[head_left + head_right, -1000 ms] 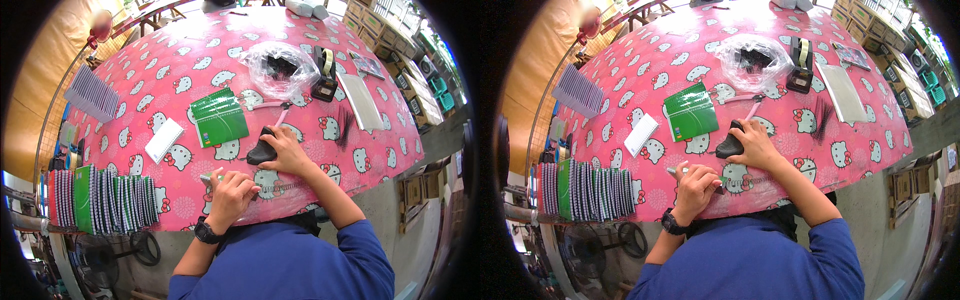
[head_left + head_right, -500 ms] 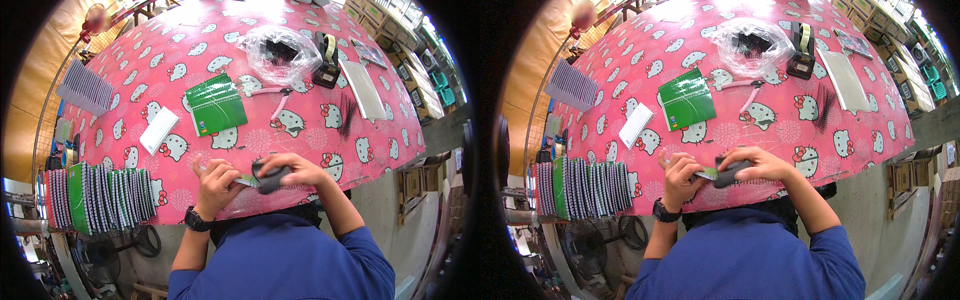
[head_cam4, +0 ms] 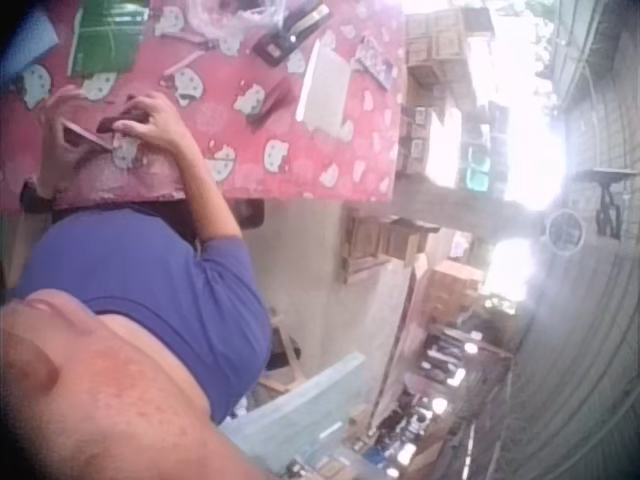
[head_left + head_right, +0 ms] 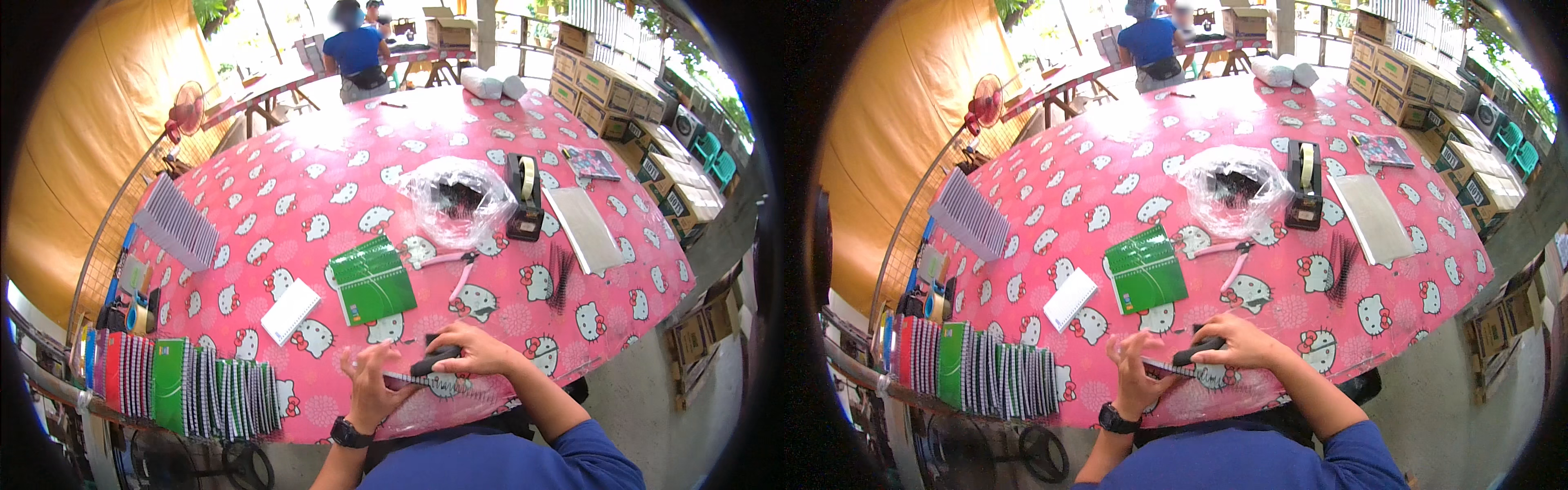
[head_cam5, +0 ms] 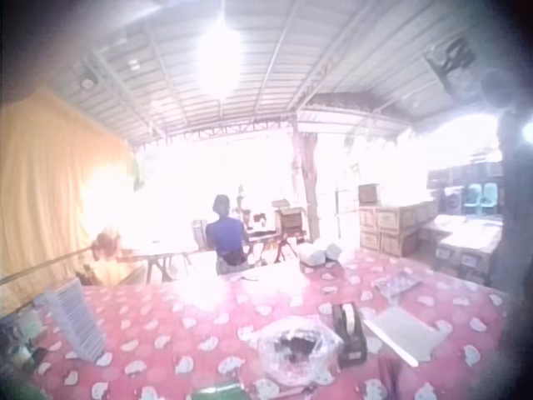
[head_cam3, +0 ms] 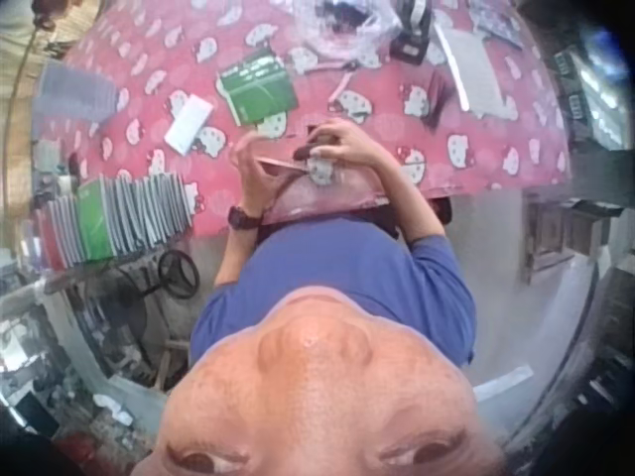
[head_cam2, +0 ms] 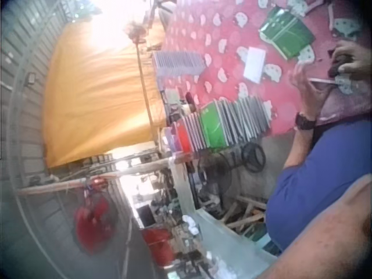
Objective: The person manually assembles notebooks by picking up a green cover and a stack of paper, aligning them, and inserting a spiral binding wire into the pre-punched holes by hand.
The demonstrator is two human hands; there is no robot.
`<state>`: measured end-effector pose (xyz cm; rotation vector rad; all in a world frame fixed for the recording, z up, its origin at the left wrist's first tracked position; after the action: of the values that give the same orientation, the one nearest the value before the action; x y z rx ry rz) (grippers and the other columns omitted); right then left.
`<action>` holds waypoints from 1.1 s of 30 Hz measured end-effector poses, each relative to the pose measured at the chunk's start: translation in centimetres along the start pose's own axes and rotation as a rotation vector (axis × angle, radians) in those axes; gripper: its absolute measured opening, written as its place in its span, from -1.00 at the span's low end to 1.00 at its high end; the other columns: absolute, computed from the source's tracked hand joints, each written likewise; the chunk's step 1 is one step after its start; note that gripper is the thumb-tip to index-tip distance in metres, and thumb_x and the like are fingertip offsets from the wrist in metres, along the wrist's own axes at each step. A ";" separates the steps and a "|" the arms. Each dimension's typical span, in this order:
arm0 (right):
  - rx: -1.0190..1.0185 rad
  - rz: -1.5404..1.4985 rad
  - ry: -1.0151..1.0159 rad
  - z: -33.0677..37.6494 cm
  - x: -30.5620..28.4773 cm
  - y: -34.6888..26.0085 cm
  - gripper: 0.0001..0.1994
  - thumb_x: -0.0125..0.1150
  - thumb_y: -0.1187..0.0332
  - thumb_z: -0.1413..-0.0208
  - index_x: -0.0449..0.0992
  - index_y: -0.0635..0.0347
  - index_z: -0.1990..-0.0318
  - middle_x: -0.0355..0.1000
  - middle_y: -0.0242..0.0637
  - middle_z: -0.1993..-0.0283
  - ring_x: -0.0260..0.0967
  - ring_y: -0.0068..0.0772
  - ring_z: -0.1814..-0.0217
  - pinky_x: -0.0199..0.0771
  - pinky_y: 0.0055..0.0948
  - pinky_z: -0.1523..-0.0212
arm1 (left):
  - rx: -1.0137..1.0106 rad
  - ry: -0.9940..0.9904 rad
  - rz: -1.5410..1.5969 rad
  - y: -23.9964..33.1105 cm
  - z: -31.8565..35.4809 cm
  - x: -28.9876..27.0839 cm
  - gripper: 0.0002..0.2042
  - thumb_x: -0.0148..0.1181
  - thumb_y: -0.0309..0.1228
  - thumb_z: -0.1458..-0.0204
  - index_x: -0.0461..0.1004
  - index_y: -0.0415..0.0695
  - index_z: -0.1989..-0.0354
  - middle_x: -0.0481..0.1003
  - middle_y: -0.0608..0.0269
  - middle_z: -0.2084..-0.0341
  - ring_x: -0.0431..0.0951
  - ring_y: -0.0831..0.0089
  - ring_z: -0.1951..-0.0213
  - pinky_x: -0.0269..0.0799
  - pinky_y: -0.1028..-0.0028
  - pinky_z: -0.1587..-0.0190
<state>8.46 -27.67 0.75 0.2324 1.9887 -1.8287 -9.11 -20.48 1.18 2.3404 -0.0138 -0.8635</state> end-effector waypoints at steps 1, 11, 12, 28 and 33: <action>0.046 -0.081 0.038 0.1 -0.5 1.1 -0.41 0.24 -0.10 0.10 0.52 0.26 0.10 0.44 -0.13 0.00 0.29 -0.18 -0.13 0.19 -0.23 -0.17 | -0.033 -0.045 -0.176 -0.1 -0.1 -0.4 -0.07 0.54 -0.27 0.37 0.07 -0.13 -0.23 0.37 0.22 0.13 0.36 0.31 0.02 -0.06 0.10 -0.23; 0.000 -0.278 -0.074 -1.0 0.4 1.4 -0.52 0.25 0.04 0.00 0.48 0.19 0.01 0.39 -0.17 -0.04 0.28 -0.24 -0.13 0.19 -0.31 -0.15 | -0.460 0.132 0.764 -5.0 2.7 1.2 -0.05 0.44 -0.68 0.34 -0.09 -0.15 -0.24 0.32 0.22 0.25 0.40 0.48 0.22 0.40 0.47 0.13; -0.143 -0.490 -0.109 -0.7 0.9 0.4 -0.54 0.25 0.07 -0.01 0.48 0.18 0.02 0.40 -0.18 -0.02 0.30 -0.26 -0.09 0.22 -0.32 -0.13 | -0.452 0.133 0.765 -5.4 3.1 1.2 -0.05 0.44 -0.68 0.34 -0.09 -0.15 -0.24 0.32 0.22 0.25 0.40 0.48 0.22 0.40 0.47 0.13; 0.011 -0.116 -0.007 -1.7 1.4 1.8 -0.55 0.28 0.12 0.04 0.50 0.19 0.04 0.42 -0.15 0.00 0.27 -0.18 -0.16 0.17 -0.26 -0.19 | -0.329 -0.106 0.842 -5.6 3.2 2.7 -0.60 0.31 -0.69 0.21 0.26 -0.12 0.24 0.38 0.29 0.31 0.43 0.48 0.18 0.13 0.36 -0.18; -0.054 -0.115 -0.063 -2.0 2.1 -0.9 -0.53 0.32 0.06 0.06 0.50 0.15 0.04 0.34 -0.07 -0.06 0.22 -0.09 -0.17 0.18 -0.19 -0.18 | -0.368 -0.101 0.881 -6.2 3.8 2.8 -0.63 0.31 -0.65 0.18 0.27 -0.13 0.23 0.38 0.32 0.35 0.43 0.49 0.22 0.22 0.40 -0.09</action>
<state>5.82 -26.14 0.81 0.0445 2.0424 -1.8253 -10.38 -18.26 -6.21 1.6710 -0.7930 -0.4695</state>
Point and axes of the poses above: each hand's wrist, its own z-axis away from the middle knuckle, its own x-axis out of the palm, y = z × x, the point moved 5 cm from there along -z, towards the middle knuckle
